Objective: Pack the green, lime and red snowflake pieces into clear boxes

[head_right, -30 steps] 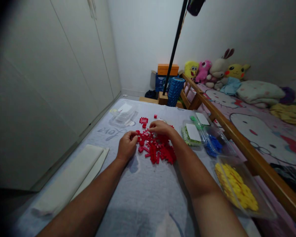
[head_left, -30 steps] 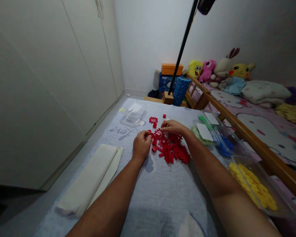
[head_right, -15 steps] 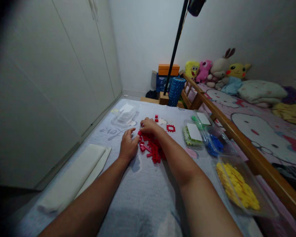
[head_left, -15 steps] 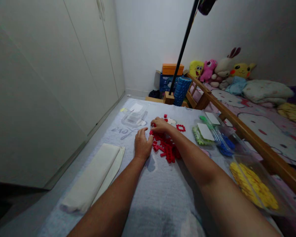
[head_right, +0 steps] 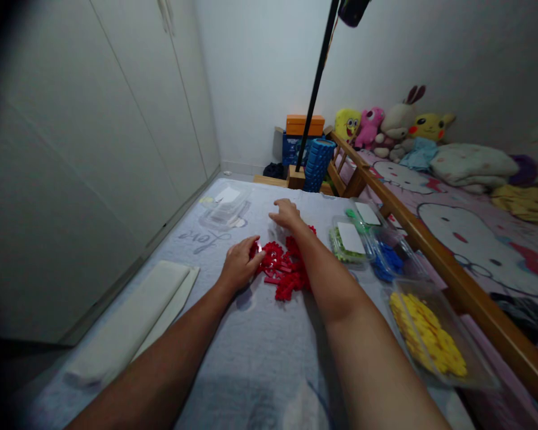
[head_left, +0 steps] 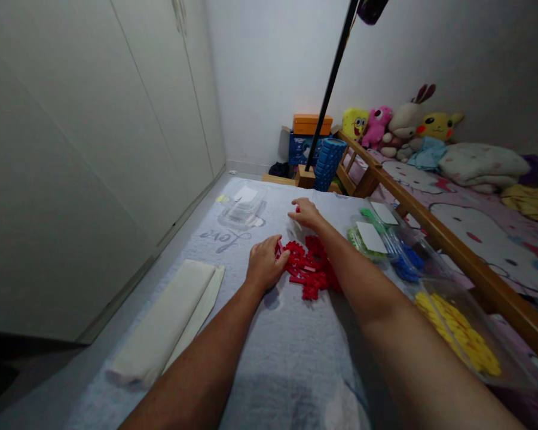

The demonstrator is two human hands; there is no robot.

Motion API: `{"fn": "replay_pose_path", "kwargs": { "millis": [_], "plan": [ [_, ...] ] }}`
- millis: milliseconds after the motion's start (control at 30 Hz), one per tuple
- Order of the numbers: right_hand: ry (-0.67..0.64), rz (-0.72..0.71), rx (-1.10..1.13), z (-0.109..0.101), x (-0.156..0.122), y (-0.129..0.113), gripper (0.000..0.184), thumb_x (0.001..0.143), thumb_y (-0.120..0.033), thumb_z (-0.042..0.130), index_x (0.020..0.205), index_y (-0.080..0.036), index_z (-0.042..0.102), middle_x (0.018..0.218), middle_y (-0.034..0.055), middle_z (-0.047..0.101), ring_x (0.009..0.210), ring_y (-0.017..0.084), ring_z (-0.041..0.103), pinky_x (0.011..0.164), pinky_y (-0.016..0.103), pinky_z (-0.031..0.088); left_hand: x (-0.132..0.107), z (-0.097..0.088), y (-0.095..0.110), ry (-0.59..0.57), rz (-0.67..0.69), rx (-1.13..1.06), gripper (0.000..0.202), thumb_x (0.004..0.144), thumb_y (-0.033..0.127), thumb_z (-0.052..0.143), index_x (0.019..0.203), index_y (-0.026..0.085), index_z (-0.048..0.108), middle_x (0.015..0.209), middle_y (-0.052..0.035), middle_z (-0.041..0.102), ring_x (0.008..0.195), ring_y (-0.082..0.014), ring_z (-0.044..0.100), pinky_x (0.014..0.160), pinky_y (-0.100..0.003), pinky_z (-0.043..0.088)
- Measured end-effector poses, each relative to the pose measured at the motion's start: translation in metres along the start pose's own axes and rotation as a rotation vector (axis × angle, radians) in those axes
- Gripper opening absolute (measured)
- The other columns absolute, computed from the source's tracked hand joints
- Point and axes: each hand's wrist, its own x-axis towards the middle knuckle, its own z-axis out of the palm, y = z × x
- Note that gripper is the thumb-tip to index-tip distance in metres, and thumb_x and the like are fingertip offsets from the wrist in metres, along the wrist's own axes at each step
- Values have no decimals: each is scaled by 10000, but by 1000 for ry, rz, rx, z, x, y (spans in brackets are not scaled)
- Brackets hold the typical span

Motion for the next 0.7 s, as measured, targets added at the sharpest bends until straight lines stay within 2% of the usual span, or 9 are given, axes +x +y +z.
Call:
{"fn": "replay_pose_path", "kwargs": {
  "millis": [33, 100, 267, 367, 467, 533, 633, 700],
  "plan": [
    [8, 30, -14, 5, 4, 2, 566, 916, -346, 643, 1460, -200, 590, 1562, 155, 512, 1363, 328, 527, 1100, 473, 460, -1, -1, 0, -13, 14, 0, 468, 964, 341, 572, 1397, 165, 591, 1416, -130, 671, 1321, -279, 609, 1180, -482, 375],
    [-6, 69, -45, 13, 6, 7, 585, 877, -380, 695, 1438, -240, 608, 1584, 147, 472, 1362, 367, 518, 1081, 521, 473, -2, -1, 1, -32, 35, -3, 468, 963, 357, 582, 1395, 177, 588, 1411, -120, 672, 1299, -273, 619, 1172, -480, 380],
    [-50, 47, -85, 18, -12, 18, 363, 884, -332, 681, 1225, -222, 737, 1417, 156, 581, 1243, 344, 590, 1020, 460, 504, -3, 0, -1, -50, 74, 15, 496, 962, 399, 596, 1408, 182, 572, 1450, -128, 640, 1332, -281, 595, 1178, -482, 375],
    [-100, -35, -77, 13, -33, 20, 273, 891, -296, 679, 1120, -190, 782, 1280, 146, 668, 1142, 281, 635, 990, 371, 500, -3, 2, -2, -61, 88, 45, 517, 957, 409, 606, 1418, 178, 563, 1465, -140, 626, 1350, -290, 580, 1180, -490, 374],
    [-176, -133, -32, 8, -61, 19, 210, 917, -301, 659, 998, -176, 806, 1077, 95, 753, 964, 202, 671, 882, 278, 498, -2, 4, -3, -75, 105, 63, 529, 947, 415, 621, 1420, 187, 563, 1475, -142, 617, 1368, -297, 565, 1182, -498, 373],
    [-233, -236, 63, 4, -81, 20, 203, 913, -300, 656, 975, -172, 801, 986, 65, 774, 878, 180, 671, 814, 258, 495, -3, 5, -3, -86, 126, 59, 534, 938, 430, 631, 1415, 197, 569, 1472, -137, 619, 1373, -301, 561, 1175, -496, 383],
    [-245, -370, 266, -2, -102, 26, 192, 898, -293, 647, 968, -179, 785, 988, 50, 779, 922, 189, 683, 851, 271, 503, -4, 5, -3, -101, 157, 44, 554, 923, 454, 648, 1410, 200, 577, 1457, -135, 628, 1358, -304, 573, 1162, -487, 406],
    [-169, -344, 319, -5, -103, 33, 196, 905, -288, 619, 960, -188, 779, 1018, 51, 778, 980, 201, 689, 918, 297, 504, -5, 5, -3, -109, 175, 33, 572, 917, 466, 656, 1411, 188, 579, 1440, -138, 637, 1344, -303, 583, 1159, -479, 414]
  ]
}}
